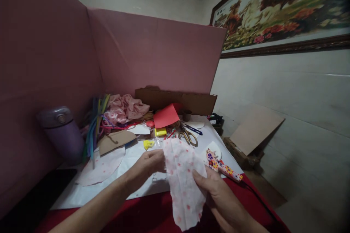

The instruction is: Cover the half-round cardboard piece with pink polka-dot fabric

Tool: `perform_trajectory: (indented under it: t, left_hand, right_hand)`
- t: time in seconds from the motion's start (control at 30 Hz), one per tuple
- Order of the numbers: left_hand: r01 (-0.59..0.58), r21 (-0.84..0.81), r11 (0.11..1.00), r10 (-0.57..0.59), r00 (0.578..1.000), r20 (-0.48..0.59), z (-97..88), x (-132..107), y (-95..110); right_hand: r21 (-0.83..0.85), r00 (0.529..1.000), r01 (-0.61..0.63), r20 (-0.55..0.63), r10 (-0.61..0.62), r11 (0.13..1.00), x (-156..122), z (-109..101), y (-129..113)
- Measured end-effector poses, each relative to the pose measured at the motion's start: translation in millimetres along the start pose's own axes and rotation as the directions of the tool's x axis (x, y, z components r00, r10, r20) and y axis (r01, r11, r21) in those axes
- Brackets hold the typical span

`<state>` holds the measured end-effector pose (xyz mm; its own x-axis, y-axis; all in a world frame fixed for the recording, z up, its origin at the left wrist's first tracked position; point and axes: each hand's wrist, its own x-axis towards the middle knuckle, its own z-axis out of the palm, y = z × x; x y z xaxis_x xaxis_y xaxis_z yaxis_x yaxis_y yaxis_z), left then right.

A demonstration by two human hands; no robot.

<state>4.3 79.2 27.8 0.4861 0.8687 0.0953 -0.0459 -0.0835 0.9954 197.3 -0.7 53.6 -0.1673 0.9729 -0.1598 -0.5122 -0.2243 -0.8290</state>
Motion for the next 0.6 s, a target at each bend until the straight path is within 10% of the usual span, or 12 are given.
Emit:
perform_trajectory:
  t: [0.23, 0.6]
  left_hand:
    - [0.13, -0.471, 0.872, -0.148, 0.989, -0.001, 15.6, -18, -9]
    - [0.143, -0.597, 0.789, -0.157, 0.987, 0.029, 20.9, -25, -13]
  right_hand:
    - [-0.301, 0.982, 0.182, 0.012, -0.187, 0.936, 27, -9, 18]
    - [-0.301, 0.968, 0.248, 0.037, -0.248, 0.921, 30, -5, 22]
